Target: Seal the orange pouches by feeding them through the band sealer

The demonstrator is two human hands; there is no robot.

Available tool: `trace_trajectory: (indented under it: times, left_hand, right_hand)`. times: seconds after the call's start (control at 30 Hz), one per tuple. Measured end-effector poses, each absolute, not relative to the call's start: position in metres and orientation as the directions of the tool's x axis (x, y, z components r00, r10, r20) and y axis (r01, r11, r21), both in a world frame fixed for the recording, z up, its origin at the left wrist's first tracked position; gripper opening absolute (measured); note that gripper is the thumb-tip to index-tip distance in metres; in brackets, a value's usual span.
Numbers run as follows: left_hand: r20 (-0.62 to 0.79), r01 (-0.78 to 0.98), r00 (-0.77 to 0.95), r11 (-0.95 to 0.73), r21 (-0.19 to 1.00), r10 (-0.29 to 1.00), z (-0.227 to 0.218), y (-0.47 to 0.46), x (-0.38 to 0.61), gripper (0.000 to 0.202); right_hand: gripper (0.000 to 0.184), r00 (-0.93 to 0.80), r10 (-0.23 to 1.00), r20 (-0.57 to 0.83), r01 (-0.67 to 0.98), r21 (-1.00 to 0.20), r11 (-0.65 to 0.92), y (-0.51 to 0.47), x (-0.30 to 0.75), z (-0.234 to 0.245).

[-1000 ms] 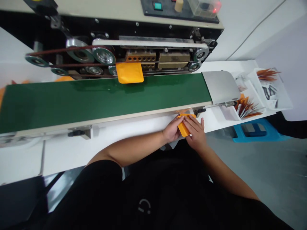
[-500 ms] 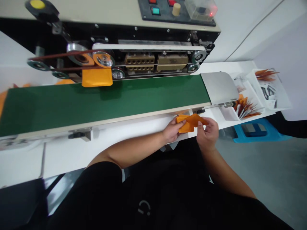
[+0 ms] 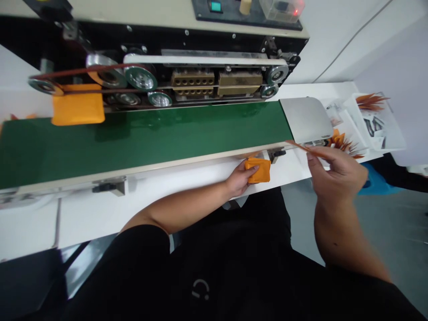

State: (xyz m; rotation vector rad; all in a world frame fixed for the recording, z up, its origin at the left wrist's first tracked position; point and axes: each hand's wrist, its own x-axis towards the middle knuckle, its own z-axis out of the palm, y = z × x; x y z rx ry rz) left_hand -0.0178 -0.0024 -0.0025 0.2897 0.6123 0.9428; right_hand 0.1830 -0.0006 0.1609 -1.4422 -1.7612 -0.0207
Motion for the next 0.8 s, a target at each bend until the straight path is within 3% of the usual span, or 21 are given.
trace_trajectory:
  times: [0.1, 0.23, 0.33, 0.53, 0.8]
  left_hand:
    - [-0.357, -0.657, 0.447, 0.572, 0.492, 0.820, -0.003, -0.002, -0.019, 0.069]
    - [-0.371, -0.641, 0.444, 0.579, 0.505, 0.815, 0.000, -0.001, -0.021, 0.077]
    - [-0.366, -0.636, 0.447, 0.578, 0.511, 0.816, 0.000, 0.001, -0.021, 0.076]
    - [-0.383, -0.636, 0.433, 0.578, 0.511, 0.816, -0.006, 0.005, -0.019, 0.067]
    - [-0.364, -0.658, 0.450, 0.578, 0.483, 0.816, -0.004, 0.005, -0.018, 0.058]
  right_hand:
    - [0.020, -0.138, 0.733, 0.666, 0.868, -0.275, 0.413, 0.036, 0.194, 0.169]
    - [0.026, -0.392, 0.599, 0.698, 0.888, 0.116, 0.446, 0.101, 0.201, 0.168]
    - [0.030, -0.446, 0.667, 0.597, 0.895, 0.277, 0.350, 0.138, 0.196, 0.167]
    - [0.024, -0.323, 0.829, 0.457, 0.940, 0.260, 0.222, 0.168, 0.176, 0.173]
    - [0.026, -0.428, 0.767, 0.479, 0.902, 0.276, 0.332, 0.165, 0.143, 0.163]
